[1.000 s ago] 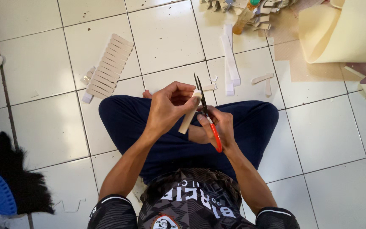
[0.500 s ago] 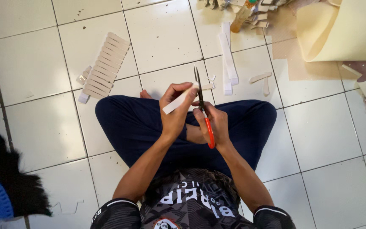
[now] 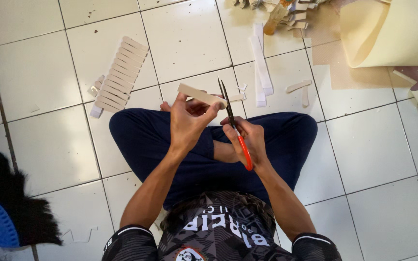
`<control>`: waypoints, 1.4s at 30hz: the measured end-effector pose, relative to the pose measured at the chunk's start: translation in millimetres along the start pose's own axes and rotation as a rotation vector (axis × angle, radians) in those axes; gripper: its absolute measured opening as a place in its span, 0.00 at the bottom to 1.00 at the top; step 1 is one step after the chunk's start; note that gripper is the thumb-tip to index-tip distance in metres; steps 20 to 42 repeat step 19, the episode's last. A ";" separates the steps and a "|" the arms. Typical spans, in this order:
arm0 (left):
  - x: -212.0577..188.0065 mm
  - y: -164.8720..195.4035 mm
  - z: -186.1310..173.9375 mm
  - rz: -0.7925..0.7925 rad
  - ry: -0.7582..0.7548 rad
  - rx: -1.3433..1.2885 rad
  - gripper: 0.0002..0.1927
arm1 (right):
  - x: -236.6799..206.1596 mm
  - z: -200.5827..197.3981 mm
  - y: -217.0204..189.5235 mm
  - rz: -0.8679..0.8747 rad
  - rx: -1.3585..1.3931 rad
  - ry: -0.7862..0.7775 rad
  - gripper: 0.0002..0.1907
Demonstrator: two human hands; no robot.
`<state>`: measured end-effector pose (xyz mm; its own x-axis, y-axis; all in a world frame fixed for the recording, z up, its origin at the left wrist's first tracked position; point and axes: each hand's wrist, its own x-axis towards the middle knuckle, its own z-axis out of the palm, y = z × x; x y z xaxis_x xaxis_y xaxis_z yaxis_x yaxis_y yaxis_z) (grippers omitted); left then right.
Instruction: The person sits cross-legged on a tiled floor and cuts a long white sheet into narrow strips using red-handled scissors. They then arrange the cut pieces into neat rows on the floor and continue cutting tan strip pieces into smaller segments.
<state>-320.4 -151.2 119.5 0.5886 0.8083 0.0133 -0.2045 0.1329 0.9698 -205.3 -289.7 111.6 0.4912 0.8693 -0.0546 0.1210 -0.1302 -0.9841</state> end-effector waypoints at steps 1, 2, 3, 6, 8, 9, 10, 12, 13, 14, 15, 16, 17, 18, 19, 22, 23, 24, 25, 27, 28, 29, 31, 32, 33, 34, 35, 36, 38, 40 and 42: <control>0.2 -0.9 -0.9 0.009 0.006 0.006 0.19 | -0.6 -0.8 -0.6 -0.009 -0.024 0.004 0.19; 1.1 -1.6 -1.2 0.019 0.011 0.013 0.18 | -0.8 -1.2 -1.0 -0.018 -0.049 0.009 0.19; 1.9 -1.6 -1.8 0.029 0.016 0.020 0.18 | -0.2 -1.1 -1.3 -0.023 -0.073 0.016 0.19; 3.4 2.6 -4.6 0.036 0.020 0.095 0.12 | -0.4 -1.8 -1.7 -0.029 -0.150 0.035 0.19; 4.9 7.8 -4.5 0.021 0.010 0.112 0.12 | -0.2 -3.3 -1.7 -0.029 -0.206 0.039 0.20; 5.5 10.8 -4.3 0.013 0.005 0.120 0.12 | -0.2 -3.6 -1.6 -0.034 -0.207 0.043 0.20; 5.9 13.9 -4.5 0.009 -0.006 0.120 0.13 | -0.5 -3.7 -1.3 -0.038 -0.207 0.046 0.20; 7.2 18.9 -4.9 0.002 -0.029 0.119 0.14 | -0.1 -4.7 -0.3 -0.042 -0.228 0.052 0.21; 8.0 20.2 -4.6 0.000 -0.023 0.142 0.14 | 0.8 -5.8 0.4 -0.042 -0.250 0.052 0.21; 8.4 20.4 -4.9 -0.003 -0.017 0.166 0.14 | 0.8 -6.5 1.3 -0.040 -0.272 0.052 0.21; 8.9 19.5 -5.4 -0.008 -0.011 0.189 0.14 | 0.6 -7.1 2.5 -0.043 -0.276 0.050 0.21; 9.8 17.6 -6.0 -0.022 -0.018 0.203 0.14 | 0.8 -8.2 3.8 -0.047 -0.280 0.048 0.21; 11.2 15.4 -7.7 -0.036 -0.026 0.217 0.14 | 1.2 -9.1 5.2 -0.051 -0.285 0.047 0.21; 12.4 12.7 -10.2 -0.050 -0.033 0.231 0.14 | 1.3 -9.7 6.6 -0.044 -0.305 0.049 0.21; 11.6 12.2 -18.4 -0.053 -0.033 0.232 0.14 | 1.1 -10.1 8.2 -0.036 -0.325 0.051 0.21; 11.6 12.2 -18.4 -0.053 -0.033 0.232 0.14 | 1.1 -10.1 8.2 -0.036 -0.325 0.051 0.21; 11.6 12.2 -18.4 -0.053 -0.033 0.232 0.14 | 1.1 -10.1 8.2 -0.036 -0.325 0.051 0.21; 11.6 12.2 -18.4 -0.053 -0.033 0.232 0.14 | 1.1 -10.1 8.2 -0.036 -0.325 0.051 0.21; 11.6 12.2 -18.4 -0.053 -0.033 0.232 0.14 | 1.1 -10.1 8.2 -0.036 -0.325 0.051 0.21; 11.6 12.2 -18.4 -0.053 -0.033 0.232 0.14 | 1.1 -10.1 8.2 -0.036 -0.325 0.051 0.21; 11.6 12.2 -18.4 -0.053 -0.033 0.232 0.14 | 1.1 -10.1 8.2 -0.036 -0.325 0.051 0.21; 11.6 12.2 -18.4 -0.053 -0.033 0.232 0.14 | 1.1 -10.1 8.2 -0.036 -0.325 0.051 0.21; 11.6 12.2 -18.4 -0.053 -0.033 0.232 0.14 | 1.1 -10.1 8.2 -0.036 -0.325 0.051 0.21; 11.6 12.2 -18.4 -0.053 -0.033 0.232 0.14 | 1.1 -10.1 8.2 -0.036 -0.325 0.051 0.21; 11.6 12.2 -18.4 -0.053 -0.033 0.232 0.14 | 1.1 -10.1 8.2 -0.036 -0.325 0.051 0.21; 11.6 12.2 -18.4 -0.053 -0.033 0.232 0.14 | 1.1 -10.1 8.2 -0.036 -0.325 0.051 0.21; 11.6 12.2 -18.4 -0.053 -0.033 0.232 0.14 | 1.1 -10.1 8.2 -0.036 -0.325 0.051 0.21; 11.6 12.2 -18.4 -0.053 -0.033 0.232 0.14 | 1.1 -10.1 8.2 -0.036 -0.325 0.051 0.21; 11.6 12.2 -18.4 -0.053 -0.033 0.232 0.14 | 1.1 -10.1 8.2 -0.036 -0.325 0.051 0.21; 11.6 12.2 -18.4 -0.053 -0.033 0.232 0.14 | 1.1 -10.1 8.2 -0.036 -0.325 0.051 0.21; 11.6 12.2 -18.4 -0.053 -0.033 0.232 0.14 | 1.1 -10.1 8.2 -0.036 -0.325 0.051 0.21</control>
